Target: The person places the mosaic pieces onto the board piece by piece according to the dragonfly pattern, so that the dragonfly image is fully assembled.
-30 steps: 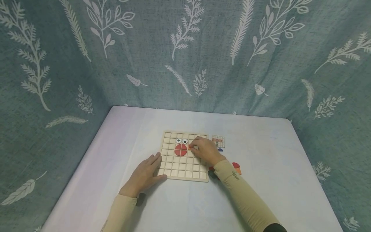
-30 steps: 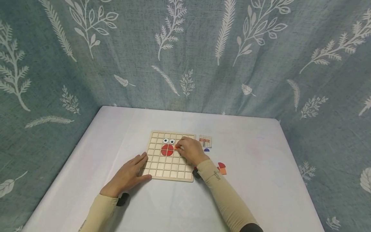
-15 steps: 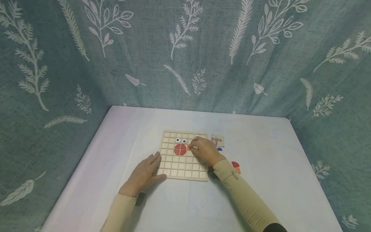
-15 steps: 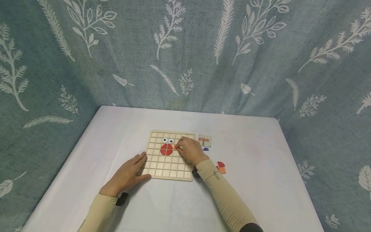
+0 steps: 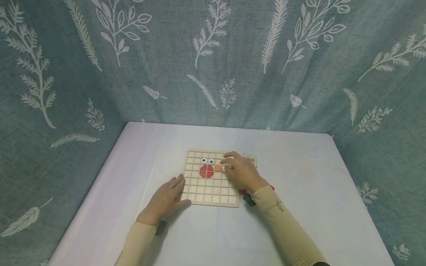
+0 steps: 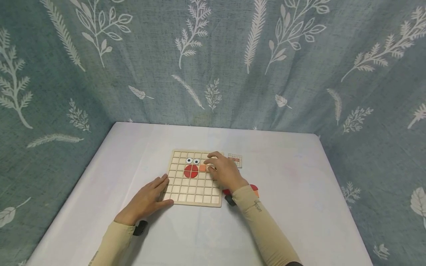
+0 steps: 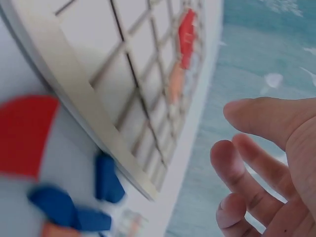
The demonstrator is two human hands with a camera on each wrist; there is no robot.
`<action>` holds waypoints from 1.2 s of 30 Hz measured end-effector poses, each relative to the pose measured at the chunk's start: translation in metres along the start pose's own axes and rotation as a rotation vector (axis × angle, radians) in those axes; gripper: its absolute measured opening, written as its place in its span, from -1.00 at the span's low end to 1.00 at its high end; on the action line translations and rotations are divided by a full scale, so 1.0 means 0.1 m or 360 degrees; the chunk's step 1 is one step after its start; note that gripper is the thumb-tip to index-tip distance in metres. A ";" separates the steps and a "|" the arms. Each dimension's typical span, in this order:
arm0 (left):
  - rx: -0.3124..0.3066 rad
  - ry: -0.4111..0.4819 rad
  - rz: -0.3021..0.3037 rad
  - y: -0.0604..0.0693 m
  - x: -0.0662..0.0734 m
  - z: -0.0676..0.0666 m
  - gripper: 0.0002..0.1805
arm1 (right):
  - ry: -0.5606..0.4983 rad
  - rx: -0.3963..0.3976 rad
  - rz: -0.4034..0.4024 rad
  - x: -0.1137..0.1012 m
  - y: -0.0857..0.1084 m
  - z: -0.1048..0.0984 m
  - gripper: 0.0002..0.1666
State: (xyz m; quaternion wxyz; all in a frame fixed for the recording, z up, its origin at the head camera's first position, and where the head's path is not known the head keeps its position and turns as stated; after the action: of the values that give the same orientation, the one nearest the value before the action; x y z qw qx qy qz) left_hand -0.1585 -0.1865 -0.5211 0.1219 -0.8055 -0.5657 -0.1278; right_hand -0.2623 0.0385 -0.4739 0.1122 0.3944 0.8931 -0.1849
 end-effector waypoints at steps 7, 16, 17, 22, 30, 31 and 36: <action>-0.0003 0.0007 0.0003 -0.01 0.00 -0.01 -0.08 | -0.0030 0.0225 -0.0071 0.02 0.24 -0.42 -0.68; 0.0005 0.0007 0.0016 -0.02 -0.01 0.01 -0.06 | -0.0159 0.0315 0.0195 0.29 0.67 -0.66 -0.49; 0.0003 0.0011 0.0015 -0.02 -0.01 0.02 -0.06 | -0.0149 0.0317 0.0223 0.32 0.73 -0.67 -0.46; -0.0014 0.0012 0.0004 -0.03 -0.01 0.01 -0.07 | -0.0098 0.0306 0.0318 0.47 1.02 -0.69 -0.44; -0.0015 0.0007 0.0002 -0.03 -0.01 0.01 -0.07 | -0.0013 0.0225 0.0436 0.76 1.46 -0.64 -0.41; -0.0009 0.0007 0.0003 -0.03 -0.01 0.01 -0.07 | 0.0002 0.0207 0.0455 0.79 1.50 -0.63 -0.42; 0.0011 0.0008 0.0010 -0.02 -0.01 0.01 -0.07 | -0.0019 0.0040 0.0597 0.91 1.68 -0.57 -0.53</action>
State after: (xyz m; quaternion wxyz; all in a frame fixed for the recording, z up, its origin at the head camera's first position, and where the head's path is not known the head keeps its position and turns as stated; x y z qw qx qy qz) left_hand -0.1609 -0.1862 -0.5225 0.1265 -0.8066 -0.5632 -0.1276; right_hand -0.2005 0.2277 -0.4943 0.1450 0.5543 0.8008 -0.1742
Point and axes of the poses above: each hand's wrist, its own y-axis away from the middle knuckle, its own z-axis out of the palm, x = y × z, the point moved 8 cm from there along -y, towards the middle knuckle, and after that the axes turned 3 degrees about -x, right-handed, at the moved point
